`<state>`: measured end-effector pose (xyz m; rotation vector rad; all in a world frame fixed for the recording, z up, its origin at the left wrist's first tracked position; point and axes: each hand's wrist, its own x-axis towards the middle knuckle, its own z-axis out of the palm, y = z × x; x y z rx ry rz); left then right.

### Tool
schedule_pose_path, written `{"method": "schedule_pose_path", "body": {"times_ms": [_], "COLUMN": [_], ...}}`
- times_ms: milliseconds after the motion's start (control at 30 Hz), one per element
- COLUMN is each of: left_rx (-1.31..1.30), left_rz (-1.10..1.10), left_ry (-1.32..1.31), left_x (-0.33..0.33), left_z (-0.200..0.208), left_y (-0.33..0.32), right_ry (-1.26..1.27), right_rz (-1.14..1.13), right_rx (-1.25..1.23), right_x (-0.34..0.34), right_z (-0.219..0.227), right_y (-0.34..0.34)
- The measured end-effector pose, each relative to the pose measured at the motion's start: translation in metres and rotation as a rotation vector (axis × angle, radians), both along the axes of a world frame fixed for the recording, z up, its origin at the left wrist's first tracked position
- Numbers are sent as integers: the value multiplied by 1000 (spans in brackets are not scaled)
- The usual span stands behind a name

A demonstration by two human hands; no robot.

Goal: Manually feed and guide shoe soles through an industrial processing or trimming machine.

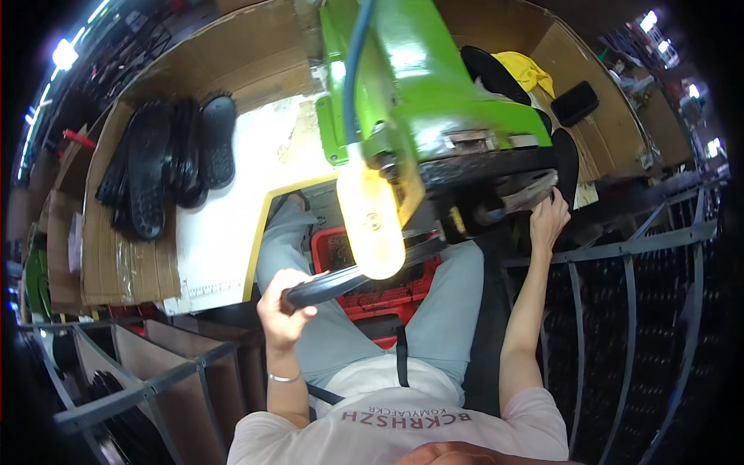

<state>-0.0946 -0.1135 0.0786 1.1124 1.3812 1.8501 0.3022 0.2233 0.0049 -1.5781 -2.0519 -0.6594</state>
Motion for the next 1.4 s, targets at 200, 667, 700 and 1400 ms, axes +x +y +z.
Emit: {"method": "schedule_pose_path", "body": {"times_ms": [200,667,700,1400], "left_rx": [53,76,104,-84], "left_rz": [-84,-20,7,115], "left_ry": [-35,-35,-19,470], "left_x": [15,8,2,33], "left_z": [-17,-29,-35,-39], "left_y": [36,45,43,86], "right_ry": [913,1486,1473,795], "right_rz": [344,800,800,831], "right_rx": [-382,-714,-654,-52], "right_x": [-34,-154,-161,-219], "right_z": [6,21,19,40], "right_y": [-78,-131,-135,-174]}}
